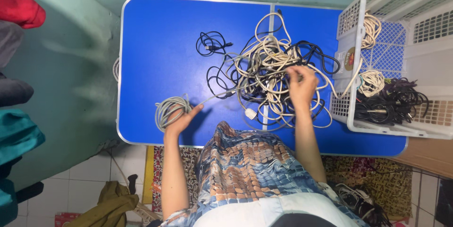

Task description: The person untangles a pile of black and white cables on a blue table, coils them by hand, and places the organized bundles into a white plastic basket. The person repeatedly picks up tangled sections, separates them, and coils them before moving them to the basket.

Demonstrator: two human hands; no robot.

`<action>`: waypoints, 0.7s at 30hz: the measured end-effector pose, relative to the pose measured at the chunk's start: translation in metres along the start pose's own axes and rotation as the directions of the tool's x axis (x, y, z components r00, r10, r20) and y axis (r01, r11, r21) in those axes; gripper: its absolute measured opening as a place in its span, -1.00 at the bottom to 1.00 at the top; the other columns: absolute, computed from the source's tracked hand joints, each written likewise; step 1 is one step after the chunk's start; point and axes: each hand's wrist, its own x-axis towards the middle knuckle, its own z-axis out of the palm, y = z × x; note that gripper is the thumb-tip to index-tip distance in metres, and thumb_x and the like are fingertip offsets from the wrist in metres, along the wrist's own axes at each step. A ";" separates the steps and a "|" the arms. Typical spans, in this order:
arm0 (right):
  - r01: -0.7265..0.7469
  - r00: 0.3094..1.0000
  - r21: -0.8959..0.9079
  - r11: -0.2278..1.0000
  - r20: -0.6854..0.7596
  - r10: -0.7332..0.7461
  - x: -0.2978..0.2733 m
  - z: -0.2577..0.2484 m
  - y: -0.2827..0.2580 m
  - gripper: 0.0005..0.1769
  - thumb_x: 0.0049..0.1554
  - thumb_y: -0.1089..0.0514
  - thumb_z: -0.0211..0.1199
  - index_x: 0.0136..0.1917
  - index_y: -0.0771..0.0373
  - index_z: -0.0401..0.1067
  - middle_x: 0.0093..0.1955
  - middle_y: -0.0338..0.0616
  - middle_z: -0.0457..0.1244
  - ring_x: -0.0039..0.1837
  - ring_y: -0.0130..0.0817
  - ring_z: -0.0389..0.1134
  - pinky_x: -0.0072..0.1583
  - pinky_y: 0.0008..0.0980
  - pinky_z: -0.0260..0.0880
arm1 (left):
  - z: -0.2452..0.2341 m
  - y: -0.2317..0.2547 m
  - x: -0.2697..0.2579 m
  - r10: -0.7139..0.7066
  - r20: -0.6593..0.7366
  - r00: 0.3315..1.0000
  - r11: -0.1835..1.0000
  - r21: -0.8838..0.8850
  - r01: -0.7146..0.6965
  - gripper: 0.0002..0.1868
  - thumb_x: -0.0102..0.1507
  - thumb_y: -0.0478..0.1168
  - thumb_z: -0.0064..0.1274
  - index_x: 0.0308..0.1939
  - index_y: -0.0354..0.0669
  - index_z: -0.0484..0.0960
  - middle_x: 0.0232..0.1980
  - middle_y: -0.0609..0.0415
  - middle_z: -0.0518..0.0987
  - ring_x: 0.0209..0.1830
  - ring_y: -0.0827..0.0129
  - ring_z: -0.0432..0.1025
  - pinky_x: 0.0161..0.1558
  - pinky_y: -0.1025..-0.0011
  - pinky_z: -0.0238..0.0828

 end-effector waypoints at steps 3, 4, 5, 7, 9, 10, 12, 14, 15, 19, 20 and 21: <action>-0.101 0.984 0.038 0.994 -0.144 0.105 0.012 -0.030 0.023 -0.86 0.23 0.15 0.40 -0.10 0.27 0.59 -0.11 -0.07 0.40 0.00 -0.21 0.40 0.08 -0.26 0.33 | -0.021 -0.030 0.002 0.060 -0.119 0.991 0.997 0.057 -0.054 -0.40 0.09 0.34 0.21 -0.37 -0.18 0.65 -0.44 0.00 0.58 -0.45 0.21 0.45 -0.30 0.13 0.39; -0.129 0.978 0.044 0.991 -0.158 0.134 0.010 -0.039 0.029 -0.88 0.21 0.16 0.38 -0.09 0.27 0.58 -0.11 -0.07 0.40 -0.01 -0.22 0.40 0.05 -0.27 0.34 | -0.026 -0.039 0.000 0.084 -0.154 0.985 0.995 0.070 -0.074 -0.40 0.08 0.34 0.20 -0.36 -0.17 0.65 -0.44 -0.01 0.59 -0.45 0.19 0.47 -0.30 0.12 0.39; -0.157 0.969 0.055 0.986 -0.183 0.165 0.012 -0.043 0.034 -0.88 0.19 0.17 0.36 -0.08 0.28 0.58 -0.10 -0.07 0.39 -0.02 -0.23 0.40 0.03 -0.28 0.35 | -0.029 -0.041 0.005 0.116 -0.195 0.974 0.990 0.098 -0.098 -0.38 0.09 0.34 0.20 -0.40 -0.21 0.64 -0.44 -0.04 0.59 -0.44 0.15 0.47 -0.28 0.10 0.39; -0.077 0.970 -0.061 0.995 -0.235 0.061 0.010 -0.047 0.041 -0.91 0.20 0.22 0.38 -0.09 0.30 0.60 -0.11 -0.05 0.40 -0.02 -0.22 0.40 0.05 -0.26 0.34 | -0.031 -0.047 0.009 0.168 -0.266 0.949 0.980 0.151 -0.131 -0.34 0.13 0.35 0.21 -0.46 -0.27 0.63 -0.44 -0.10 0.59 -0.41 0.06 0.46 -0.23 0.06 0.37; -0.022 0.948 -0.074 0.997 -0.319 -0.003 0.012 -0.067 0.051 -0.92 0.27 0.27 0.39 -0.09 0.31 0.59 -0.09 -0.05 0.41 0.00 -0.21 0.41 0.10 -0.25 0.36 | -0.035 -0.052 0.019 0.064 -0.246 0.967 0.984 0.180 -0.019 -0.30 0.20 0.38 0.15 -0.45 -0.30 0.61 -0.43 -0.14 0.59 -0.39 0.02 0.48 -0.19 0.04 0.39; 0.003 0.922 -0.025 1.000 -0.387 -0.012 0.019 -0.083 0.056 -0.90 0.33 0.29 0.38 -0.08 0.30 0.57 -0.07 -0.06 0.41 0.02 -0.21 0.41 0.14 -0.26 0.38 | -0.037 -0.055 0.025 0.014 -0.243 0.970 0.981 0.192 0.033 -0.27 0.23 0.39 0.13 -0.45 -0.31 0.60 -0.42 -0.16 0.59 -0.39 0.01 0.49 -0.17 0.03 0.40; -0.079 0.902 -0.159 0.984 -0.431 0.003 0.025 -0.119 0.064 -0.98 0.21 0.36 0.41 -0.05 0.34 0.60 -0.12 -0.05 0.39 -0.06 -0.22 0.38 0.02 -0.26 0.33 | -0.039 -0.065 0.034 0.045 -0.231 0.972 0.974 0.227 0.009 -0.23 0.20 0.42 0.12 -0.48 -0.35 0.60 -0.42 -0.19 0.59 -0.38 -0.03 0.49 -0.16 0.02 0.40; -0.056 0.890 -0.261 0.964 -0.451 -0.070 0.026 -0.126 0.073 -0.92 0.12 0.43 0.38 -0.10 0.34 0.62 -0.16 -0.04 0.37 -0.07 -0.24 0.38 -0.09 -0.24 0.28 | -0.049 -0.080 0.056 0.112 -0.259 0.959 0.951 0.309 -0.027 -0.20 0.21 0.44 0.06 -0.48 -0.36 0.60 -0.41 -0.22 0.59 -0.37 -0.06 0.49 -0.17 0.00 0.40; -0.045 0.844 -0.267 0.963 -0.525 -0.106 0.032 -0.145 0.081 -0.88 0.13 0.46 0.34 -0.06 0.36 0.59 -0.10 -0.06 0.39 -0.02 -0.27 0.40 0.02 -0.22 0.37 | -0.052 -0.091 0.066 0.152 -0.288 0.945 0.931 0.362 -0.039 -0.19 0.25 0.45 0.02 -0.46 -0.35 0.60 -0.40 -0.24 0.59 -0.36 -0.08 0.49 -0.18 -0.02 0.40; 0.008 0.798 -0.038 0.999 -0.602 -0.030 0.065 -0.237 0.096 -0.96 0.31 0.38 0.32 -0.04 0.38 0.52 -0.08 -0.14 0.43 -0.02 -0.37 0.42 0.10 -0.32 0.48 | -0.076 -0.122 0.095 0.527 -0.440 0.726 0.768 0.613 -0.186 -0.11 0.40 0.52 -0.10 -0.33 -0.36 0.66 -0.29 -0.29 0.62 -0.30 -0.16 0.50 -0.21 0.01 0.44; -0.029 0.792 -0.030 0.999 -0.611 0.005 0.073 -0.238 0.101 -0.94 0.27 0.34 0.32 -0.09 0.36 0.51 -0.12 -0.18 0.40 -0.07 -0.41 0.40 0.06 -0.36 0.45 | -0.073 -0.118 0.101 0.385 -0.418 0.823 0.836 0.535 -0.119 -0.09 0.39 0.52 -0.12 -0.34 -0.39 0.66 -0.33 -0.26 0.60 -0.33 -0.10 0.50 -0.21 0.01 0.43; -0.061 0.786 -0.017 0.998 -0.617 0.038 0.084 -0.236 0.109 -0.91 0.23 0.30 0.32 -0.14 0.34 0.49 -0.17 -0.21 0.38 -0.12 -0.44 0.37 0.01 -0.40 0.41 | -0.072 -0.106 0.109 0.231 -0.384 0.894 0.888 0.458 -0.033 -0.07 0.39 0.51 -0.13 -0.36 -0.42 0.66 -0.37 -0.24 0.58 -0.36 -0.05 0.49 -0.21 0.02 0.42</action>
